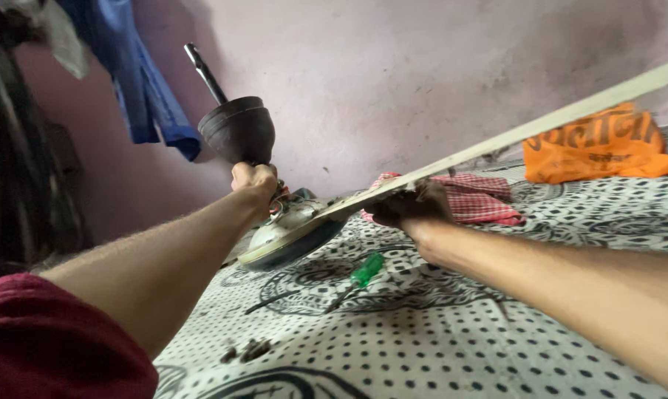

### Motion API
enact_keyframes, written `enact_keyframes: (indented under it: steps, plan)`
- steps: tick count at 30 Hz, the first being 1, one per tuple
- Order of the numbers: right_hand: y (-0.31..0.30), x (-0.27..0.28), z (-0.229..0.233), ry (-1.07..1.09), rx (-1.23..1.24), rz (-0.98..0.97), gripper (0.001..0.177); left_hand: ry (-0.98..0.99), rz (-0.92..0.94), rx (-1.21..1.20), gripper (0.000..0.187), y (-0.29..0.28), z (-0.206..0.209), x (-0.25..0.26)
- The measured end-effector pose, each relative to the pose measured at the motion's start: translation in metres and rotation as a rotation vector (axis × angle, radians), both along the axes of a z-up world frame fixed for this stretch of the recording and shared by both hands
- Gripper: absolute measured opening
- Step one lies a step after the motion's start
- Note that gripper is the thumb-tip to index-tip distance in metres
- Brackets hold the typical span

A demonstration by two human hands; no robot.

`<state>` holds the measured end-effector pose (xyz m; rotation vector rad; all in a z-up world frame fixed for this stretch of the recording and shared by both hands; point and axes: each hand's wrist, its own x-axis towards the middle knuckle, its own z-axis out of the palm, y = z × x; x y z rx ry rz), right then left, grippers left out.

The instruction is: The person uses a green screwdriver to tighten screws that attach a fan blade to the motor housing. They hold the fan head with one hand while turning the screwdriver with the other, then reposition the blade and repeat the tightening process.

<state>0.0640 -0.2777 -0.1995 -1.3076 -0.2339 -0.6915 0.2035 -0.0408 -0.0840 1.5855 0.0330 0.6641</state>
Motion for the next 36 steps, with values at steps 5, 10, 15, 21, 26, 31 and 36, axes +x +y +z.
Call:
enact_keyframes:
  steps: [5,10,15,21,26,31,36]
  plan:
    - [0.017,-0.007,-0.008,0.047,0.034,0.23,0.009,0.11,0.092,0.015,0.017,0.032,-0.006,-0.007]
    - [0.02,0.008,-0.022,0.276,0.227,0.344,0.015,0.092,0.23,0.099,0.022,0.059,-0.031,-0.022]
    - [-0.002,0.053,-0.031,0.482,0.25,0.346,0.024,0.052,0.322,0.248,0.039,0.042,-0.035,-0.025]
    - [-0.03,0.085,-0.036,0.819,-0.09,0.437,0.011,0.137,0.188,0.252,0.04,0.019,-0.029,-0.031]
    - [-0.025,0.018,0.004,1.018,-0.399,0.76,0.024,0.107,0.277,0.271,0.039,0.023,-0.025,-0.025]
    - [0.035,-0.063,0.037,0.724,-1.18,0.603,0.038,0.095,0.327,0.226,0.036,0.036,-0.026,-0.005]
    - [0.073,-0.091,0.045,0.458,-1.016,0.722,0.039,0.058,0.301,0.261,0.037,0.042,-0.029,-0.005]
